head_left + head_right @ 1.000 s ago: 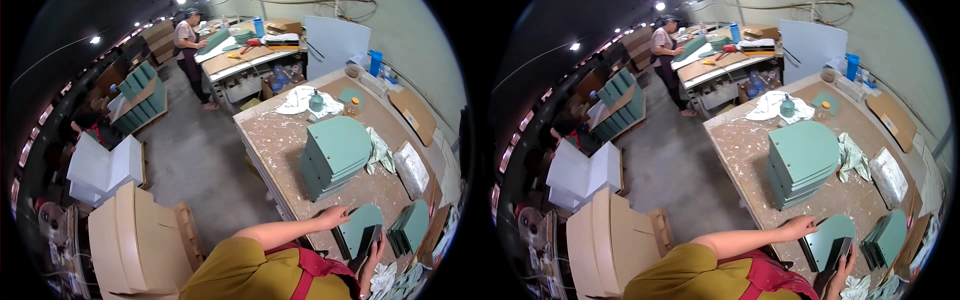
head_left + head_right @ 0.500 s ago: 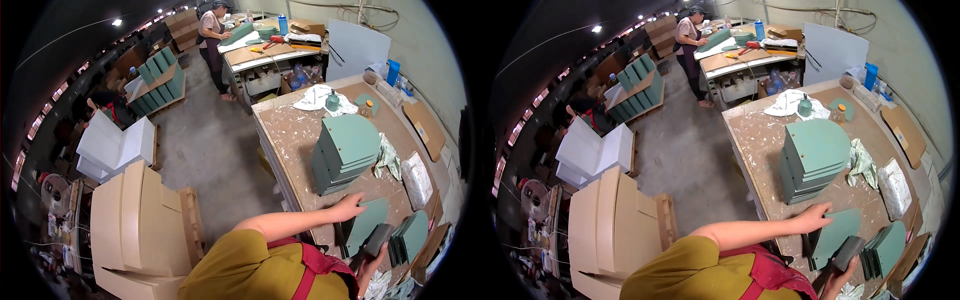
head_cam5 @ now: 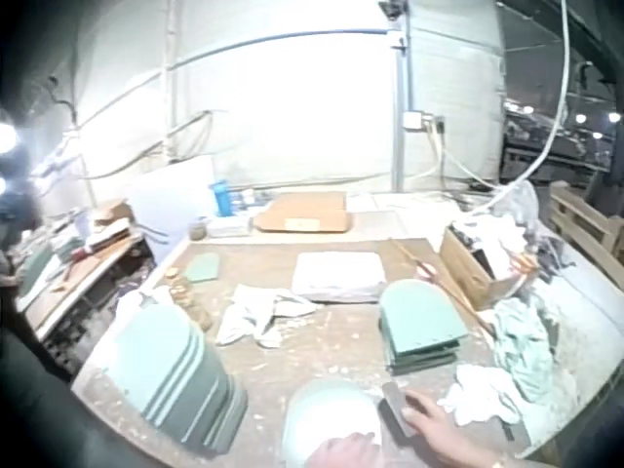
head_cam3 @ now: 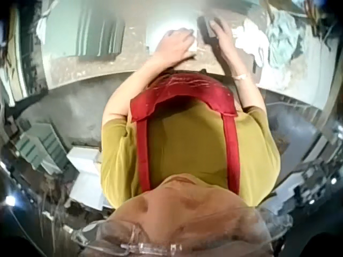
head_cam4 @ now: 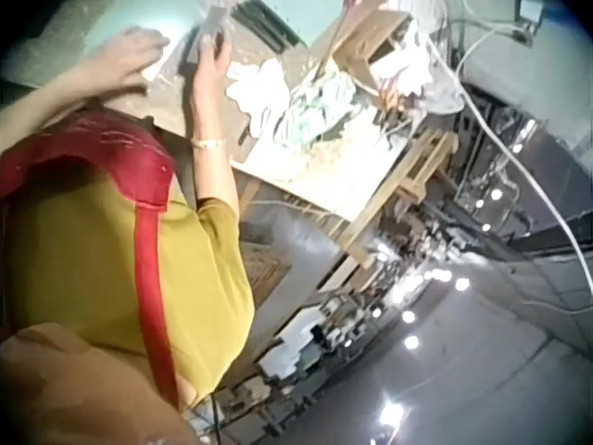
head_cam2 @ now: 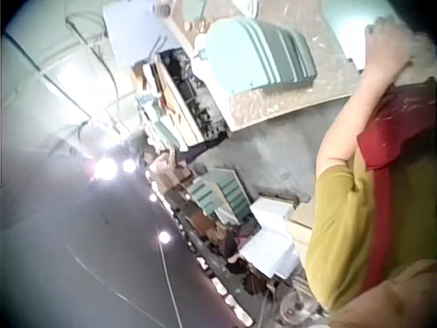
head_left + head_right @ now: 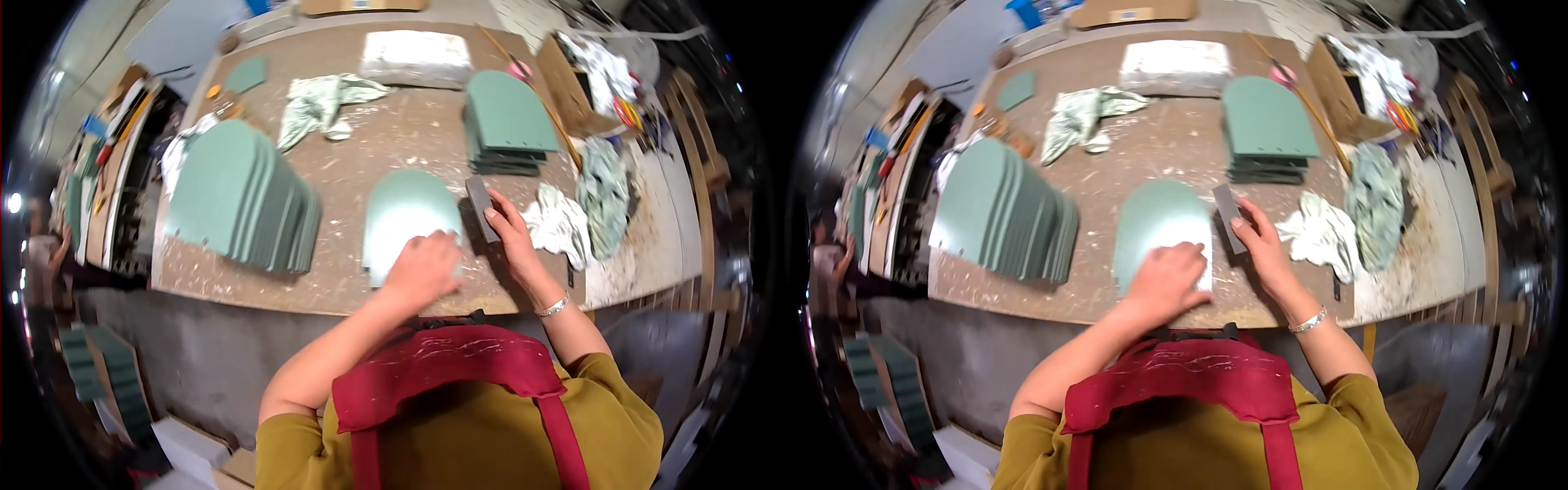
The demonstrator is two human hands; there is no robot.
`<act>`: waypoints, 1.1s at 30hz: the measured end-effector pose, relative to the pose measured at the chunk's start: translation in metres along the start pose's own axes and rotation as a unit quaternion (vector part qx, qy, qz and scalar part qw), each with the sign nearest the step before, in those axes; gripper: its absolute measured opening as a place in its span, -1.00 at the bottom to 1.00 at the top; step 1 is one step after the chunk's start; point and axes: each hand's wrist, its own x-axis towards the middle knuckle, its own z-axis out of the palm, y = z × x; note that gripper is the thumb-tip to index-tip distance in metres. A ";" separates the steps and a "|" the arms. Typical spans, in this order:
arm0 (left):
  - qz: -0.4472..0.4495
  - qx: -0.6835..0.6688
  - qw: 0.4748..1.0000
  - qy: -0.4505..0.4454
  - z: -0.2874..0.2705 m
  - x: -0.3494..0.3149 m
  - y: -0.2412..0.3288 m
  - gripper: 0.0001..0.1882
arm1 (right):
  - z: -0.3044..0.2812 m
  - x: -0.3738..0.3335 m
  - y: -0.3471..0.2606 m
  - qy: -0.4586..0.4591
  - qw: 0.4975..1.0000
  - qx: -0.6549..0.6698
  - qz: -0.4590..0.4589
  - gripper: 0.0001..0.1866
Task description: The person sands the edges and surfaces of several green arched wooden panels using a sanding block by hand, picking each panel up from a stack, wiping it, and placing it onto another stack.
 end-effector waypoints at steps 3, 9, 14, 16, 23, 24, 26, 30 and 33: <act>-0.090 0.103 0.990 0.046 -0.006 0.022 -0.034 -0.43 | -0.015 -0.033 0.003 0.040 0.965 -0.232 -0.113 -0.43; -0.220 0.075 0.973 -0.011 0.006 0.030 -0.069 -0.36 | 0.015 -0.070 0.031 -0.083 0.826 -0.464 -0.310 -0.29; -0.275 0.069 0.959 0.005 -0.001 0.035 -0.086 -0.34 | 0.012 -0.010 0.025 0.022 0.895 -0.389 -0.216 -0.45; -0.251 0.074 0.965 0.026 0.001 0.030 -0.099 -0.33 | 0.004 -0.025 -0.006 0.008 0.889 -0.419 -0.186 -0.45; -0.198 0.069 0.977 0.047 0.004 0.038 -0.099 -0.30 | 0.036 0.014 -0.001 0.026 0.878 -0.432 -0.203 -0.47; -0.197 0.066 0.978 0.035 0.007 0.044 -0.097 -0.29 | 0.034 0.033 -0.003 0.062 0.864 -0.449 -0.218 -0.50; -0.215 0.025 0.976 0.037 0.022 0.040 -0.116 -0.25 | 0.040 0.039 -0.010 -0.001 0.836 -0.480 -0.265 -0.58; -0.217 0.045 0.975 0.035 0.013 0.019 -0.131 -0.31 | 0.055 -0.019 0.021 -0.034 0.828 -0.486 -0.278 -0.33; -0.153 -0.012 0.988 0.034 0.021 0.029 -0.132 -0.44 | 0.060 0.019 0.027 0.036 0.829 -0.470 -0.303 -0.36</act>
